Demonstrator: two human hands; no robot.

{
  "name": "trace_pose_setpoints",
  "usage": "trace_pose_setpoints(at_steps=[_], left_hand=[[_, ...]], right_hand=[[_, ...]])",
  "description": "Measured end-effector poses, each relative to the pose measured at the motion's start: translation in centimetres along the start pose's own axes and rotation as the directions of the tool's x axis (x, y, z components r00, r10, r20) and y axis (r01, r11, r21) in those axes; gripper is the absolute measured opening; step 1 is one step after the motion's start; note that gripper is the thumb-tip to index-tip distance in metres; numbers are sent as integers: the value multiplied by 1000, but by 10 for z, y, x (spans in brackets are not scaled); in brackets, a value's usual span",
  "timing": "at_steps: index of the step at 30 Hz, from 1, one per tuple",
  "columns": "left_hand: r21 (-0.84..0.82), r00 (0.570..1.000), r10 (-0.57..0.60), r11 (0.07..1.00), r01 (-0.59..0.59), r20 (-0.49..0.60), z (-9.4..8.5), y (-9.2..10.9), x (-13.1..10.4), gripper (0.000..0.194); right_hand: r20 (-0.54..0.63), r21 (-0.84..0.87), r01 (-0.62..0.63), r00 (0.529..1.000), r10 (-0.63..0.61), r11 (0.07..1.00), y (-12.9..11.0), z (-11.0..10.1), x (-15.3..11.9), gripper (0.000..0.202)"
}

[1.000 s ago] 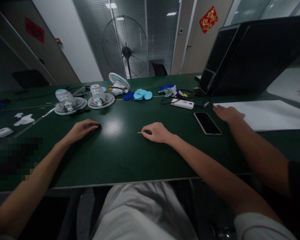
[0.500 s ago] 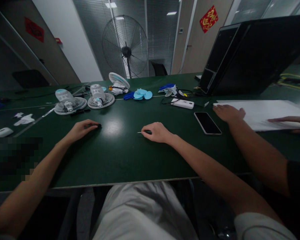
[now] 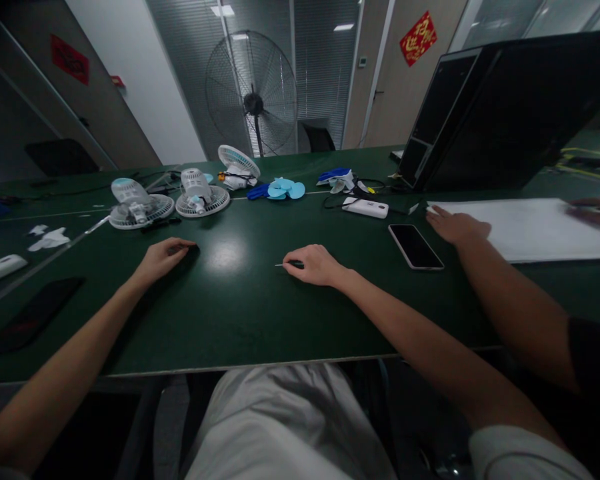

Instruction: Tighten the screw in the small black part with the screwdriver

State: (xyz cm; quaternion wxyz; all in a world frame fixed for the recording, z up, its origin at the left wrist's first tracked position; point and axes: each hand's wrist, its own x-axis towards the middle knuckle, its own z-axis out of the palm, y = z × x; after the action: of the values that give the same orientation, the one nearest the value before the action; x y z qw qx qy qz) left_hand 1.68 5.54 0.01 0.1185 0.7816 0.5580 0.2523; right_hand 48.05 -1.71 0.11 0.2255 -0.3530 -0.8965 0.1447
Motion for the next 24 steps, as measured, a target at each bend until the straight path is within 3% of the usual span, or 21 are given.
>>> trace_pose_setpoints(at_steps=[3,7,11,14,17,20,24], left_hand=[[22,999,39,999,-39,-20,5,0,0,51],[-121,999,37,992,-38,-10,19,18,-1,57],[-244,985,139,963,-110,103,45,70,-9,51],[-312,947,265,929,-200,182,68,117,-19,47],[-359,909,357,895,-265,217,85,150,-25,47],[-366,891,394,882,-297,225,94,161,-28,49],[-387,893,390,877,-285,225,94,158,-28,50]], right_hand=[[-6,-12,-1,1000,1,1000,0,1,0,25],[-12,-16,-8,1000,8,1000,1,2,1,25],[-6,-20,-3,1000,3,1000,0,3,0,26],[-13,-17,18,1000,-18,1000,-3,4,-1,24],[-14,-16,38,999,-38,999,-6,5,-1,23],[-10,-17,44,999,-44,999,-7,6,0,23],[-10,-35,44,999,-45,998,-9,5,0,23]])
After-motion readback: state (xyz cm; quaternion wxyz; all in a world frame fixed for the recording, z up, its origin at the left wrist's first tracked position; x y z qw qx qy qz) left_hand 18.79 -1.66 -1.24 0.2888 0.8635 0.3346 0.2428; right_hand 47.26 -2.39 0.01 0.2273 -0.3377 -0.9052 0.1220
